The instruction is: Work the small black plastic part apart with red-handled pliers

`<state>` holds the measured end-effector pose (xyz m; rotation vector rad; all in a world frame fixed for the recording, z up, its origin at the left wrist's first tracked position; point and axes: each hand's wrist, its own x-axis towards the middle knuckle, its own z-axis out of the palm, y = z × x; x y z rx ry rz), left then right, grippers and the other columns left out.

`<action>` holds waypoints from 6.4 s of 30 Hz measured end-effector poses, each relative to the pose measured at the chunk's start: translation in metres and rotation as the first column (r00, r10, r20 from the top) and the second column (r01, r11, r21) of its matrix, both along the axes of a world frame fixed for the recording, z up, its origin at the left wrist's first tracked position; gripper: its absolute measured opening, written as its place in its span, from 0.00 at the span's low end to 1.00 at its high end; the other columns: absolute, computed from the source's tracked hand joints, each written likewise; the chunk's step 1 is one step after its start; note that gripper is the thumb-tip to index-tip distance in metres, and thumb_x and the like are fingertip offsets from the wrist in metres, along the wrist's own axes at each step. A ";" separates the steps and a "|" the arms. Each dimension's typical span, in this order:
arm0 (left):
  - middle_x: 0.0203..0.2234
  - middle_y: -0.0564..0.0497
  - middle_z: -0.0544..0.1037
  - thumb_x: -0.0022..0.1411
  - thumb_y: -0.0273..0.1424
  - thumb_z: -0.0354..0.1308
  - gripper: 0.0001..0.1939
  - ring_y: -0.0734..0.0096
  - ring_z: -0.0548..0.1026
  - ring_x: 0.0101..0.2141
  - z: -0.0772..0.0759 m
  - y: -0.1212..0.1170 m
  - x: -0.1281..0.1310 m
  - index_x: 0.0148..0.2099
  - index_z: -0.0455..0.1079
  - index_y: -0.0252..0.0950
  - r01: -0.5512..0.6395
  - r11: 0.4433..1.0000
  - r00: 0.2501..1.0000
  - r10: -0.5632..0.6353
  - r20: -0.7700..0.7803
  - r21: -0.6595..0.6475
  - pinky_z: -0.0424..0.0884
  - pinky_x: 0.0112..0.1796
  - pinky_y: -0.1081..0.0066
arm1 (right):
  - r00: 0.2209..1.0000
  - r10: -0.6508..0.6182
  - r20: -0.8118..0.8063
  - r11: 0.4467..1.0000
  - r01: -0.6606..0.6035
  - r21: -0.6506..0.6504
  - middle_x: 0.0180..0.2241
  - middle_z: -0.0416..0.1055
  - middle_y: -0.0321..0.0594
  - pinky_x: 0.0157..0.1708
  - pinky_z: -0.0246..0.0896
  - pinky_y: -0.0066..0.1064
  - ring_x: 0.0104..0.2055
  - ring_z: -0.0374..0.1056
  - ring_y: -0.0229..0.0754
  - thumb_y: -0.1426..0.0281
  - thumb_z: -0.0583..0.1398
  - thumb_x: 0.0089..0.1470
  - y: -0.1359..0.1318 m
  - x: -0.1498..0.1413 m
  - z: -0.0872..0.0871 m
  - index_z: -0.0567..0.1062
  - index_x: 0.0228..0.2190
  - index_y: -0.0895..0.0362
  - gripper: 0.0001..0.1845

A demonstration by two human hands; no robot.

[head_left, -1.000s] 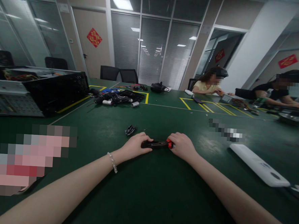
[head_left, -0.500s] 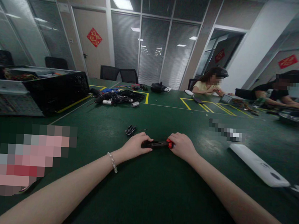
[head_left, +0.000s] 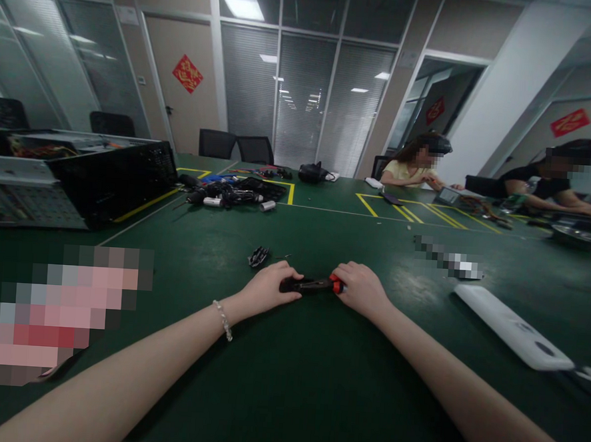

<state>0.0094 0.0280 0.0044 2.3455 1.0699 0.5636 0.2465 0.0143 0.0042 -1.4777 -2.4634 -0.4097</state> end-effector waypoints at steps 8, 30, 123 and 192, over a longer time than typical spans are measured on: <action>0.40 0.51 0.65 0.52 0.38 0.56 0.18 0.68 0.67 0.36 -0.003 0.001 -0.001 0.46 0.64 0.41 0.015 1.000 1.000 -0.015 0.009 -0.003 0.64 0.35 0.69 | 1.000 0.011 0.002 1.000 -0.011 0.008 0.27 0.68 0.38 0.29 0.50 0.28 0.29 0.58 0.38 0.74 0.56 0.41 0.000 -0.001 0.000 0.70 0.27 0.57 0.06; 0.40 0.52 0.66 0.51 0.36 0.57 0.18 0.67 0.67 0.37 0.003 -0.002 0.001 0.45 0.64 0.41 0.007 1.000 1.000 -0.007 0.018 0.004 0.65 0.36 0.68 | 1.000 0.013 0.019 1.000 -0.013 0.009 0.28 0.68 0.39 0.29 0.51 0.28 0.30 0.60 0.38 0.74 0.55 0.40 0.000 0.000 0.001 0.70 0.27 0.57 0.07; 0.39 0.52 0.66 0.51 0.37 0.57 0.17 0.69 0.67 0.34 0.002 0.000 0.001 0.44 0.65 0.41 0.004 1.000 1.000 -0.004 0.021 -0.011 0.65 0.33 0.69 | 1.000 -0.001 -0.011 1.000 0.001 0.003 0.28 0.68 0.39 0.30 0.52 0.29 0.30 0.60 0.38 0.73 0.55 0.41 0.001 -0.001 0.000 0.70 0.28 0.57 0.07; 0.37 0.52 0.65 0.51 0.37 0.57 0.15 0.69 0.66 0.35 0.006 -0.001 0.001 0.42 0.66 0.40 0.005 0.999 0.999 -0.003 0.036 -0.040 0.64 0.35 0.70 | 1.000 -0.026 -0.006 1.000 0.026 0.009 0.28 0.68 0.38 0.30 0.51 0.28 0.30 0.60 0.37 0.74 0.55 0.41 -0.002 -0.002 0.002 0.70 0.28 0.56 0.07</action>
